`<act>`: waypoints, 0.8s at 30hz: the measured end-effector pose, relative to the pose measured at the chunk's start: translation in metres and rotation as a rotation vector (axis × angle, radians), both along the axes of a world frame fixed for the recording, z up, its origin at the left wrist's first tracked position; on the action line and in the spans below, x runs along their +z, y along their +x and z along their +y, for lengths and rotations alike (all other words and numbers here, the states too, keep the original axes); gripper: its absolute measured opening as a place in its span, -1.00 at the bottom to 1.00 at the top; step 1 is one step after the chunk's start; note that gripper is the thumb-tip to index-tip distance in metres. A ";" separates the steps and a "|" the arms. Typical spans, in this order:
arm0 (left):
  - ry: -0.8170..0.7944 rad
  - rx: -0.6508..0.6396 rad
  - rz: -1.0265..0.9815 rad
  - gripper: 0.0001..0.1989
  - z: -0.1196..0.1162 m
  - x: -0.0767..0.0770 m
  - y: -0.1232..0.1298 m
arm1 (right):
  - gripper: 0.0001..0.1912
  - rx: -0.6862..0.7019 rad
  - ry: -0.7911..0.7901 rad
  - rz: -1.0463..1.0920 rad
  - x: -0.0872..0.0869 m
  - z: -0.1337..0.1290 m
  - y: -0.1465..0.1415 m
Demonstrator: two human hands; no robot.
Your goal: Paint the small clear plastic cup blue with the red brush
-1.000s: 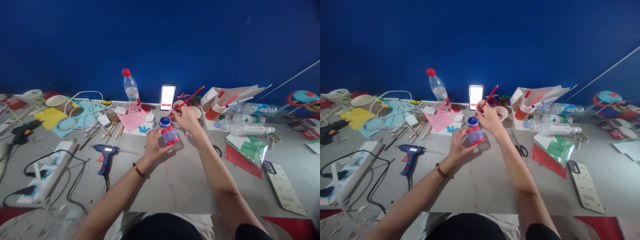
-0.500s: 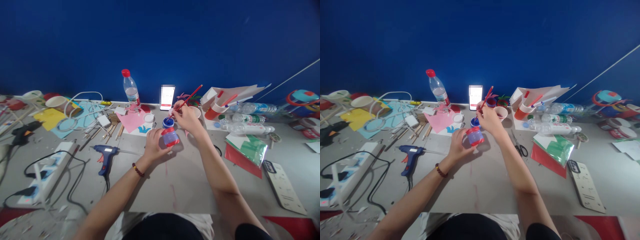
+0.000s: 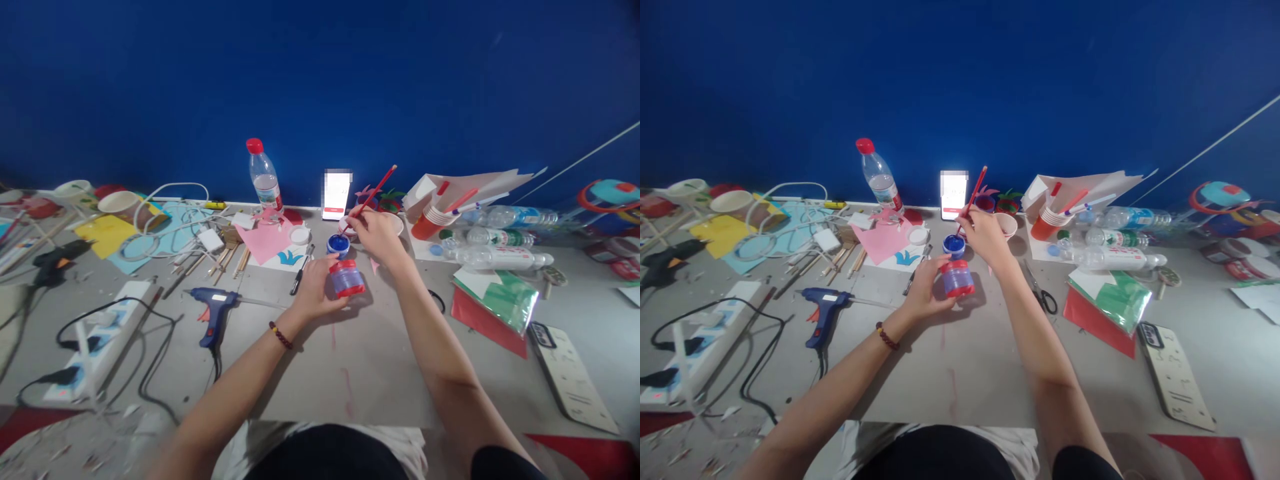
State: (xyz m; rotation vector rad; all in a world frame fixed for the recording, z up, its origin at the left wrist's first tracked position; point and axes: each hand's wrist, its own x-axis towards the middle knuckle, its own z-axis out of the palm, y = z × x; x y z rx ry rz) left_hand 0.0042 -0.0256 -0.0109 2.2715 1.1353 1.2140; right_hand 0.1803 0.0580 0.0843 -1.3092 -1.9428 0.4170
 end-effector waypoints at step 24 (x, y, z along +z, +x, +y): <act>-0.112 0.096 0.063 -0.21 0.008 -0.003 0.006 | -0.74 -0.022 -0.068 -0.103 0.007 -0.003 -0.003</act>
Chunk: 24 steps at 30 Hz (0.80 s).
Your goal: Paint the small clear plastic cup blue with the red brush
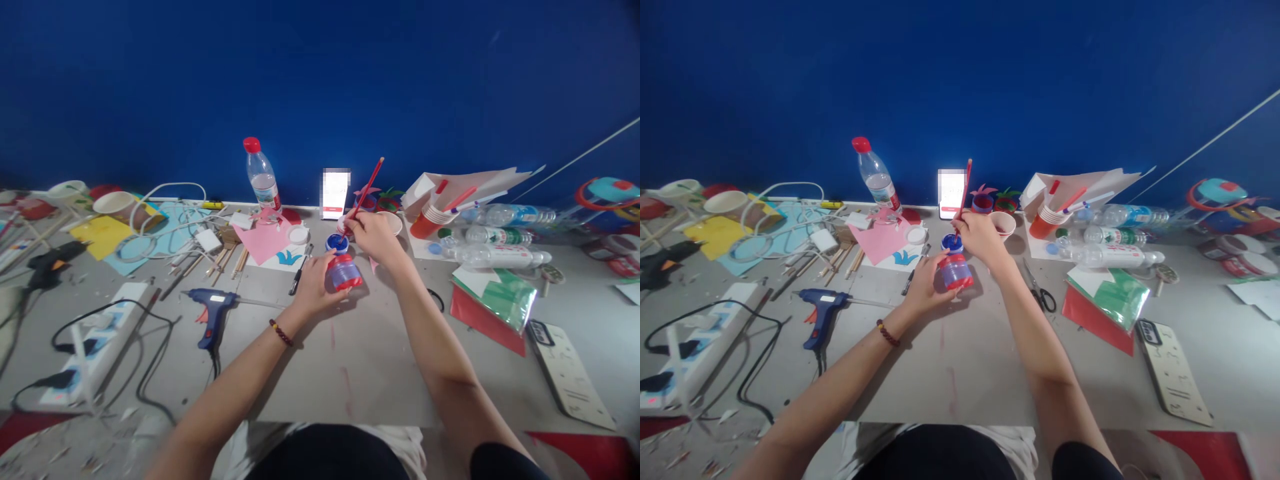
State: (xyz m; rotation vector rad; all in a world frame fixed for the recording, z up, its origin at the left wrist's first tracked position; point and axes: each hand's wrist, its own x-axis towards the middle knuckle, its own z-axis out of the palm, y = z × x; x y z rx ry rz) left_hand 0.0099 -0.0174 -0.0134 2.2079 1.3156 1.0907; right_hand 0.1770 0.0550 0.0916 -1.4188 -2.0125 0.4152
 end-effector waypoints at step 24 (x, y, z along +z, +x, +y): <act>-0.029 -0.018 0.026 -0.25 -0.002 0.002 0.000 | -0.76 -0.071 0.018 -0.037 -0.005 0.002 -0.001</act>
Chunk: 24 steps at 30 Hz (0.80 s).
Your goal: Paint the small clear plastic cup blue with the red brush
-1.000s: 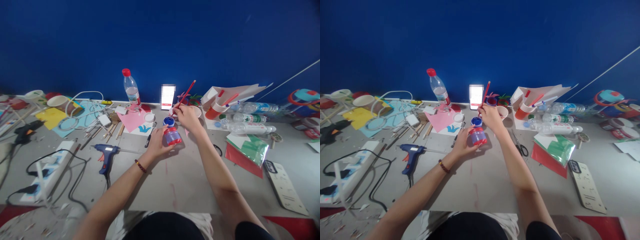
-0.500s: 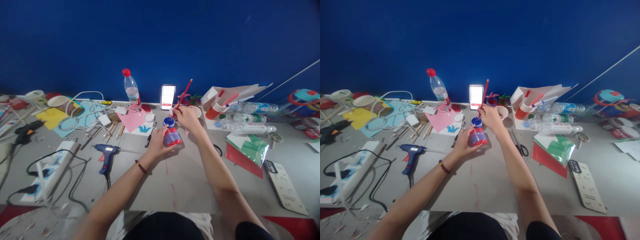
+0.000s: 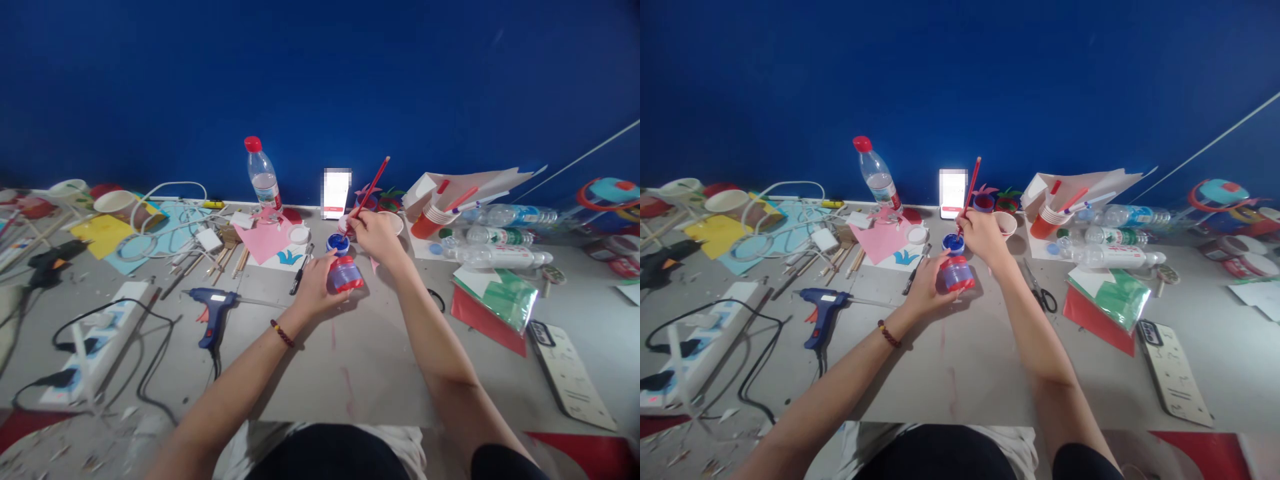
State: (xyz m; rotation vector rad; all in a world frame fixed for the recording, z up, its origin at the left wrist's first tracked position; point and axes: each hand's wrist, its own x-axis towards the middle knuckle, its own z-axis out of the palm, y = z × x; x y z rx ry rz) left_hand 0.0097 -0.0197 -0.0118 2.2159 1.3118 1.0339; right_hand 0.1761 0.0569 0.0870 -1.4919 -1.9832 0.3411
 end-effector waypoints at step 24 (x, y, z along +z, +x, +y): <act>0.007 0.008 -0.011 -0.25 -0.001 -0.002 0.001 | -0.75 0.014 -0.015 0.035 0.006 -0.005 -0.001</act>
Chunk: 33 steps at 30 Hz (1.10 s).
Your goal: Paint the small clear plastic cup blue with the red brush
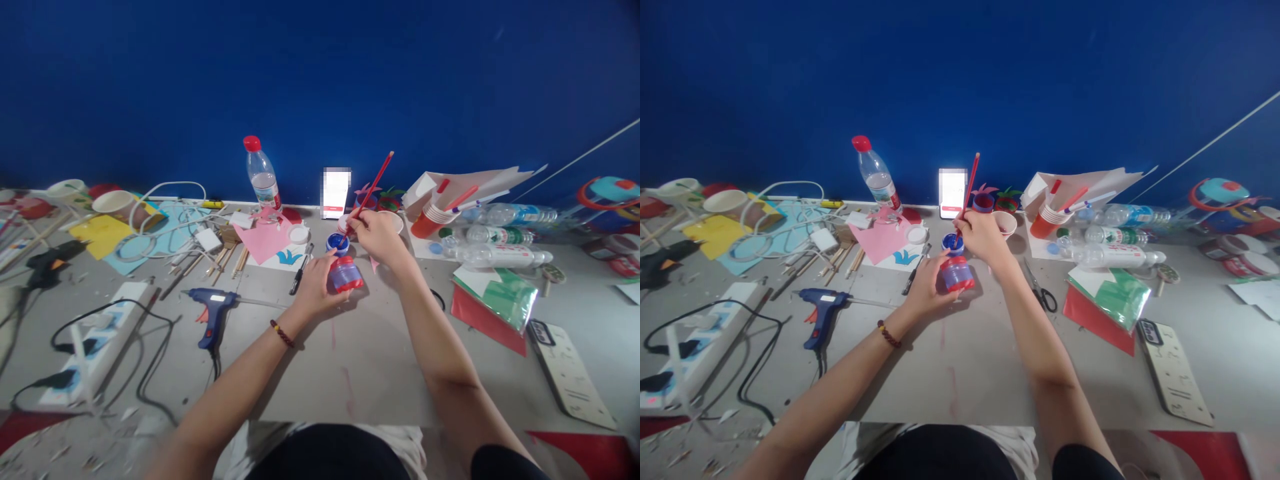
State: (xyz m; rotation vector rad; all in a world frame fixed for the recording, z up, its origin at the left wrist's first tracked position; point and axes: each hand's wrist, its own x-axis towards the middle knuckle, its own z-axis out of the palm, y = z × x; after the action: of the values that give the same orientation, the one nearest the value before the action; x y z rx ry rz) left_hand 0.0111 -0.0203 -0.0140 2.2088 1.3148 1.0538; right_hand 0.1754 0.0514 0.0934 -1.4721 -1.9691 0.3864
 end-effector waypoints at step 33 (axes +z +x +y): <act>-0.028 -0.015 0.011 -0.22 0.000 0.002 -0.002 | -0.74 -0.024 0.049 0.018 -0.008 0.007 0.004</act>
State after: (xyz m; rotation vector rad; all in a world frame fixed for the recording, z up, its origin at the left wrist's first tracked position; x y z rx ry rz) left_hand 0.0092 -0.0201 -0.0115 2.2039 1.3082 1.0130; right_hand 0.1795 0.0585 0.0854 -1.4553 -1.9316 0.3377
